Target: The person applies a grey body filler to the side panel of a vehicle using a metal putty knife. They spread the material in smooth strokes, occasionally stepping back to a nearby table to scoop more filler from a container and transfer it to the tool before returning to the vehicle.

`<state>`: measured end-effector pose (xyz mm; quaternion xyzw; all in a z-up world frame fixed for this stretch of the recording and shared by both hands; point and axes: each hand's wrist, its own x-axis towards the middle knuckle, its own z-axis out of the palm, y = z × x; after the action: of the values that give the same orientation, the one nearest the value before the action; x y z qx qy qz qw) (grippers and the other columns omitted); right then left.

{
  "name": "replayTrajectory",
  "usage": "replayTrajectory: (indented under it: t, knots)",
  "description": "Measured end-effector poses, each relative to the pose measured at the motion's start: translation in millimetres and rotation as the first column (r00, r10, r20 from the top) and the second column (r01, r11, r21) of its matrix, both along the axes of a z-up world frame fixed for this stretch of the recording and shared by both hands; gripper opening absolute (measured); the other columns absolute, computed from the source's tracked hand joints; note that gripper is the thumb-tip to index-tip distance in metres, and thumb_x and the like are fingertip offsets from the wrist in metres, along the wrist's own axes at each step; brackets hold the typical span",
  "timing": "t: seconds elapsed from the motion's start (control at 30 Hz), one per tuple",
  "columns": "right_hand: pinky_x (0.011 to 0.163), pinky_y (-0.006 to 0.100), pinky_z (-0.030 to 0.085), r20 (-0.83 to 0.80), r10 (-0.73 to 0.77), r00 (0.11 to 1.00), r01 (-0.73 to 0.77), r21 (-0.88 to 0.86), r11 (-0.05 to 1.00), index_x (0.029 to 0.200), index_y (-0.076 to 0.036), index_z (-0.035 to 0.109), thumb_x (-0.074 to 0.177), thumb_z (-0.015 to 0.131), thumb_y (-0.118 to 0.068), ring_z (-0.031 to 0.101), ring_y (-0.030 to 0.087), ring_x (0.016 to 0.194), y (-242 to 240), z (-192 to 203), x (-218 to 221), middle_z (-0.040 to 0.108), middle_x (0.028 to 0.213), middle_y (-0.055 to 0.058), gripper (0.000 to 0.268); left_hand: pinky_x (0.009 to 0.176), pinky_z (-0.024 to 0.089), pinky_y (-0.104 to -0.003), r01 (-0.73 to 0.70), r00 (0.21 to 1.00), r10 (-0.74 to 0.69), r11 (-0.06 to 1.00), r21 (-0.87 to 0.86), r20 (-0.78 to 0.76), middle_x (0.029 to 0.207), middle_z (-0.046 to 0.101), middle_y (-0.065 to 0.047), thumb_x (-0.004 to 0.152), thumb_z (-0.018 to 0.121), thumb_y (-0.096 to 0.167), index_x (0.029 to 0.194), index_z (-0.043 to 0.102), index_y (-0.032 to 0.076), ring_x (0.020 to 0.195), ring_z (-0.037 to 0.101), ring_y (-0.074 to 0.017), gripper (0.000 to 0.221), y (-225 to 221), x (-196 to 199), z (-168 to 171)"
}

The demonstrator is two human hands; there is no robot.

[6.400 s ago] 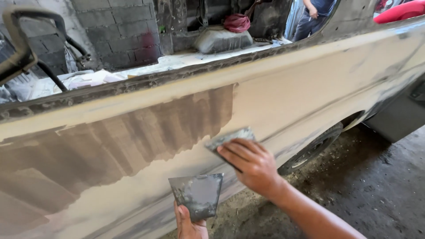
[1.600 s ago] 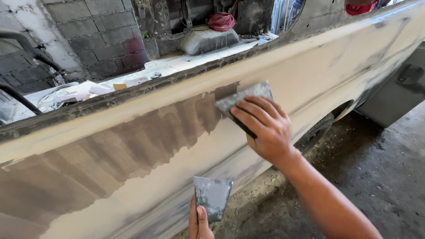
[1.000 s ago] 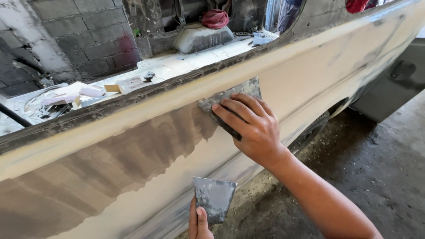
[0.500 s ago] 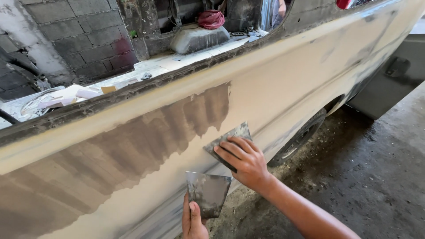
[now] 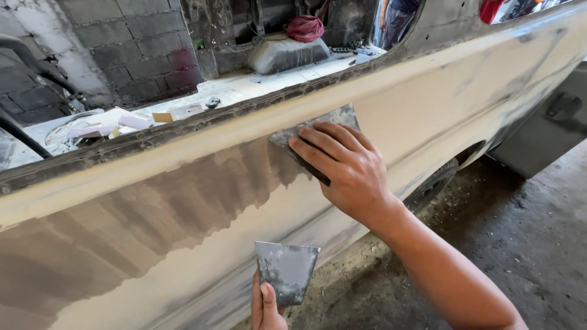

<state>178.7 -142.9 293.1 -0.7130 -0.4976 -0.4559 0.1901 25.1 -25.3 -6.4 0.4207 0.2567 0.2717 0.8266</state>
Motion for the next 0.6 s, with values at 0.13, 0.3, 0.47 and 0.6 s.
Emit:
replayTrajectory:
  t: [0.13,0.3,0.47,0.6]
  knots:
    - [0.106,0.044,0.052,-0.04,-0.035,0.999,0.033,-0.041,0.999,0.131,-0.015,0.069,0.079,0.071,-0.001,0.063,0.028,0.128,5.6,-22.8,8.8,0.07,0.132,0.005,0.053,0.107,0.048,-0.046,0.02,0.998,-0.019,1.0,-0.009,0.063,0.145,0.059,-0.017,0.095,0.051,0.049,0.155,0.042,0.004,0.132,0.06,-0.0326,0.075,4.8,3.0,-8.9]
    - [0.109,0.045,0.051,-0.061,0.0,0.998,-0.002,-0.031,1.0,0.132,-0.014,0.067,0.091,0.072,-0.009,0.062,0.027,0.128,4.8,-87.4,15.2,0.069,0.132,0.006,0.041,0.104,0.052,-0.046,0.008,1.0,-0.008,1.0,-0.005,0.004,0.147,0.056,-0.012,0.093,0.051,0.05,0.156,0.038,0.009,0.133,0.058,-0.0281,0.075,11.9,0.9,-29.2]
    - [0.107,0.044,0.053,-0.103,0.006,0.995,-0.014,-0.083,0.996,0.128,-0.014,0.07,0.092,0.069,-0.007,0.065,0.025,0.124,-9.6,-133.1,4.9,0.072,0.128,0.006,0.037,0.099,0.053,-0.048,0.039,0.998,-0.04,0.999,-0.024,-0.039,0.144,0.057,-0.015,0.093,0.052,0.051,0.156,0.038,0.01,0.128,0.061,-0.031,0.077,7.2,-6.4,-20.8]
    - [0.106,0.042,0.055,-0.072,-0.016,0.997,0.012,-0.061,0.998,0.124,-0.016,0.074,0.092,0.066,-0.002,0.068,0.022,0.122,-27.2,-113.9,16.3,0.073,0.127,0.003,0.036,0.099,0.051,-0.046,-0.007,0.993,0.003,1.0,0.029,0.122,0.141,0.06,-0.017,0.094,0.053,0.052,0.155,0.042,0.005,0.126,0.062,-0.0322,0.077,3.2,-7.9,-32.7]
